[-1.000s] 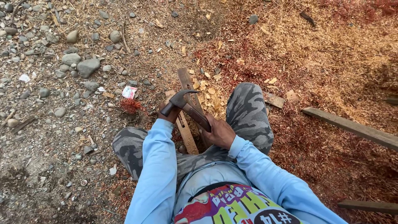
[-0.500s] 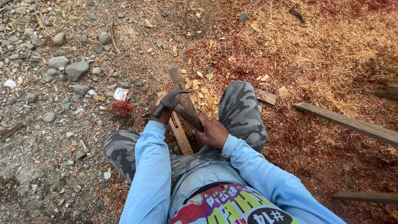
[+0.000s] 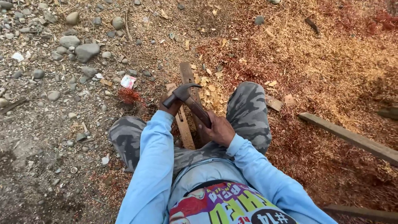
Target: The person sits on the ground holding a wooden chair-frame part between their legs and hammers a wooden dowel into it using a claw hammer and a round wooden block as a striking pad. They reposition the part and continue driving the dowel, then pick up a small yellow item and hammer near it at the end.
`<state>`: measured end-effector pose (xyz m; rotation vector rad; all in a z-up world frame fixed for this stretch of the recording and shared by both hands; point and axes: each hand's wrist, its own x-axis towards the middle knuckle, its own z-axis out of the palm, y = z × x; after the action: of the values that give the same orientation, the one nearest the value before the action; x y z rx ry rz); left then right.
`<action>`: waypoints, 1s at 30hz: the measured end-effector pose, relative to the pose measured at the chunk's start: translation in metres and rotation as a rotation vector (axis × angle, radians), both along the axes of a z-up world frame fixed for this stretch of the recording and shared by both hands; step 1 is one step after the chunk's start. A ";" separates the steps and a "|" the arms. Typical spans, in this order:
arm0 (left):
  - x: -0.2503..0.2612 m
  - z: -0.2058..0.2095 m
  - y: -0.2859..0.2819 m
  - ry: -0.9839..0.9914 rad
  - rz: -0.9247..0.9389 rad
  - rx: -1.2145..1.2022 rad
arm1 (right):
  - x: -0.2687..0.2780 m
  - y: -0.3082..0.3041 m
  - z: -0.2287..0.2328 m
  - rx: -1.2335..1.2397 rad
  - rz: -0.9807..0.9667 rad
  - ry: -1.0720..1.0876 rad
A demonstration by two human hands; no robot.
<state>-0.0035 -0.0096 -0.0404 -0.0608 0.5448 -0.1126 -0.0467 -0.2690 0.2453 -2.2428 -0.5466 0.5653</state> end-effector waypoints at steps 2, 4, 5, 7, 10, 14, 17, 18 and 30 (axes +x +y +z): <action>0.003 -0.017 0.001 -0.025 0.004 -0.008 | 0.001 -0.002 -0.002 -0.022 0.008 -0.004; 0.005 -0.040 0.004 -0.092 -0.021 0.133 | 0.002 -0.001 -0.002 -0.022 0.026 -0.019; 0.000 -0.016 0.002 -0.090 -0.018 0.134 | 0.000 -0.002 -0.006 -0.021 0.029 -0.017; -0.008 0.033 -0.003 -0.111 -0.644 1.851 | -0.001 -0.005 -0.013 0.001 0.027 -0.045; -0.004 0.034 -0.004 -0.028 -0.030 0.214 | -0.003 -0.007 -0.012 0.005 0.019 -0.039; -0.014 0.054 0.003 -0.345 -0.283 1.705 | -0.002 -0.010 -0.013 0.001 0.010 -0.027; -0.015 0.077 0.003 -0.196 -0.470 1.994 | -0.002 -0.012 -0.017 0.028 0.012 -0.031; -0.011 0.063 0.003 -0.093 -0.283 1.215 | -0.002 -0.012 -0.017 0.014 0.012 -0.020; -0.015 0.174 -0.014 -0.189 -0.466 1.861 | 0.008 -0.017 -0.035 0.087 -0.199 0.061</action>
<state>-0.0182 -0.0236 0.1333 1.8748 0.2946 -0.0277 -0.0382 -0.2855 0.2107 -2.1595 -0.3067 0.4963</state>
